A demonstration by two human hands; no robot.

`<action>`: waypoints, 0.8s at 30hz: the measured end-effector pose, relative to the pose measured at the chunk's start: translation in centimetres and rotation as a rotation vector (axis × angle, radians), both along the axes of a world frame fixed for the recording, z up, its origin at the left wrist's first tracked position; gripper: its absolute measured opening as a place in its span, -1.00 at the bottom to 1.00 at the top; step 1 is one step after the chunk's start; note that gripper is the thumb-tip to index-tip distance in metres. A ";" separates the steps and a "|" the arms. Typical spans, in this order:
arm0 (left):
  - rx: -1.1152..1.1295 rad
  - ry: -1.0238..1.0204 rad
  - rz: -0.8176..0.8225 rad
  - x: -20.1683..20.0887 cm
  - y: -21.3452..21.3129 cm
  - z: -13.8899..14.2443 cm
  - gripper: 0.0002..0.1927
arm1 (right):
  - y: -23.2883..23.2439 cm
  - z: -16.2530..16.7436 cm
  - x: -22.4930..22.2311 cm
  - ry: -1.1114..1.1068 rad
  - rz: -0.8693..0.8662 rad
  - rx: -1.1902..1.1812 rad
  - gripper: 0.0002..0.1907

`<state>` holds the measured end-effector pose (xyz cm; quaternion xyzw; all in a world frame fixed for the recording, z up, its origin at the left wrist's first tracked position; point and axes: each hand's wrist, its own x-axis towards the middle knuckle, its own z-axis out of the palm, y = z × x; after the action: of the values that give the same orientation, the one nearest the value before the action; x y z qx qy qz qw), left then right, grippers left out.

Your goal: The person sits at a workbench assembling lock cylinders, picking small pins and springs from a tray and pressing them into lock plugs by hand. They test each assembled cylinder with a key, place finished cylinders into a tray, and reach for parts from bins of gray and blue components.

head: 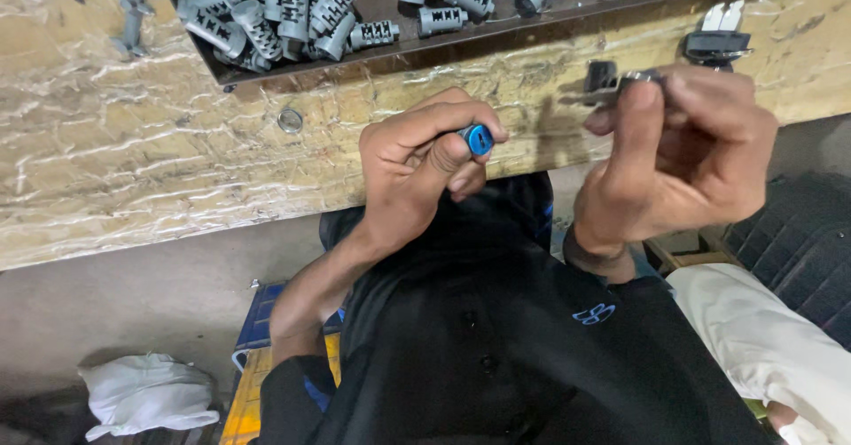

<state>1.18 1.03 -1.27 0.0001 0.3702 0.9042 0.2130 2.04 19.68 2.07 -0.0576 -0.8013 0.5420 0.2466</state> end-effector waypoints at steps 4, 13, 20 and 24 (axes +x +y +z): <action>0.036 -0.002 -0.049 -0.3 -0.3 -0.1 -0.60 | 2.3 0.7 -1.1 -0.191 -0.018 0.517 -0.91; -0.026 0.001 -0.085 -0.4 -0.2 -0.3 -0.70 | 0.2 4.7 -3.0 -0.191 0.547 0.471 -0.61; -0.047 0.023 -0.059 -0.4 -0.3 -0.6 -0.77 | -0.3 5.0 -3.4 -0.242 0.670 0.398 -0.62; -0.006 0.000 -0.085 -0.4 -0.3 -0.7 -0.75 | -0.5 4.2 -3.0 -0.225 0.596 0.302 -0.68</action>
<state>0.79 0.72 -1.93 0.0151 0.3724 0.8933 0.2512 -1.00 19.16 6.25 0.1566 -0.8761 0.4559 -0.0065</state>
